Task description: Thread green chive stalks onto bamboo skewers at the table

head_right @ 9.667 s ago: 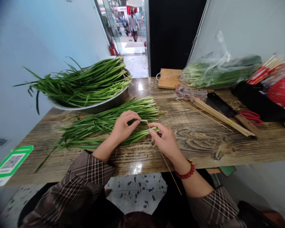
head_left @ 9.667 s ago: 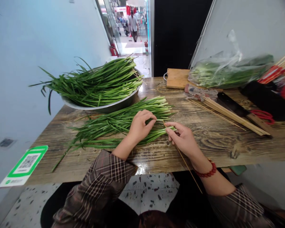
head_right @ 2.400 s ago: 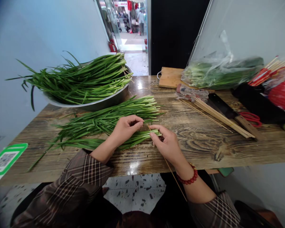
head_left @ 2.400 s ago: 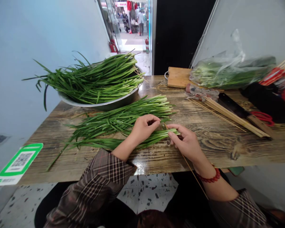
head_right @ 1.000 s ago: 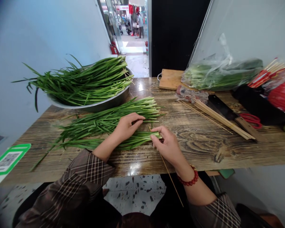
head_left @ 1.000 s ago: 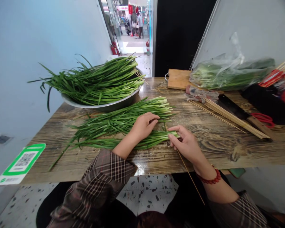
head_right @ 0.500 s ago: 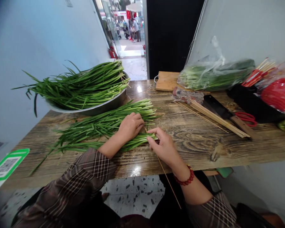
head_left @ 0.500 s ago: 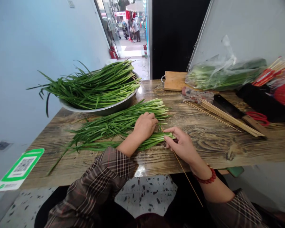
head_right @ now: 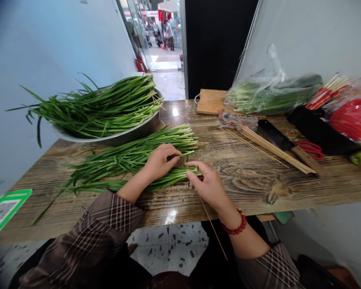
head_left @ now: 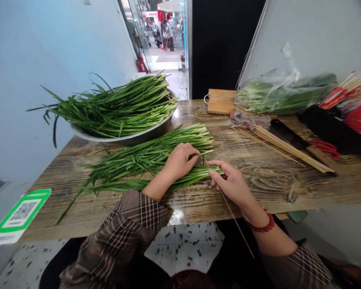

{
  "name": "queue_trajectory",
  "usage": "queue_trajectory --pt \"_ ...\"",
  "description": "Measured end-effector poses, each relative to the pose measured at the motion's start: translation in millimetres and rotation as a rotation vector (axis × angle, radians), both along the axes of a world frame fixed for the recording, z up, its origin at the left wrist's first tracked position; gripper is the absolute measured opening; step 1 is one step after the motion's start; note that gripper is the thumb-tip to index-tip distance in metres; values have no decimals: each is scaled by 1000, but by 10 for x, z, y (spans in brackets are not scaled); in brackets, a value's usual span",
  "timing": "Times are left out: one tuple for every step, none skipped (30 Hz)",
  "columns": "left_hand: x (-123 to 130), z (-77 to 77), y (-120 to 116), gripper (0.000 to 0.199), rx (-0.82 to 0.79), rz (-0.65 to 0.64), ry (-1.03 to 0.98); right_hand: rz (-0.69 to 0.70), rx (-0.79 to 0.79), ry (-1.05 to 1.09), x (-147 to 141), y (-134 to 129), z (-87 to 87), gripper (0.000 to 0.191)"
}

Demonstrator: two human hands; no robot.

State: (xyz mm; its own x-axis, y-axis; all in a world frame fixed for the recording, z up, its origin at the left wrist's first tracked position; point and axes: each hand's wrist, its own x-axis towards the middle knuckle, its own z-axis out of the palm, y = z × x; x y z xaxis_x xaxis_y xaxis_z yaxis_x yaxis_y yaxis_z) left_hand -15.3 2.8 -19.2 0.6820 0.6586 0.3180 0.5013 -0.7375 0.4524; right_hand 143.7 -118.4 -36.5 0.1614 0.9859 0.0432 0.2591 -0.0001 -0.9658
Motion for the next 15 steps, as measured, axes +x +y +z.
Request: queue_trajectory --pt "-7 8 -9 16 -56 -9 -56 -6 -2 7 -3 -1 12 34" --pt "-11 19 -23 16 -108 -18 -101 -16 1 14 -5 -2 23 33" --pt "-13 33 -40 15 -155 -22 -135 -29 6 20 -8 -4 34 33" --pt "-14 50 -59 15 -192 -25 -160 -44 13 24 -10 -6 44 32" --pt "-14 69 -77 15 -217 -26 -180 -59 20 29 -11 -8 51 32" --pt "-14 88 -94 15 -232 -28 -198 -72 28 30 -11 -10 55 32" --pt "-14 107 -109 15 -243 -34 -215 -78 36 29 -9 -12 57 32" --pt "-14 122 -121 15 -253 -46 -230 -81 43 28 -7 -13 55 32" --pt "-15 135 -130 16 -263 -60 -245 -81 50 27 -4 -13 52 32" --pt "-15 143 -137 16 -276 -76 -258 -80 54 26 -1 -13 47 32" --pt "-15 148 -141 17 -288 -89 -271 -80 57 25 0 -12 43 33" --pt "-14 149 -144 16 -299 -100 -281 -80 58 23 1 -10 39 33" --pt "-13 148 -147 16 -307 -106 -290 -82 59 21 1 -9 37 33" --pt "-11 145 -149 15 -313 -108 -297 -82 60 17 0 -8 35 33" --pt "-8 143 -151 14 -316 -108 -302 -82 62 12 -1 -7 35 33"
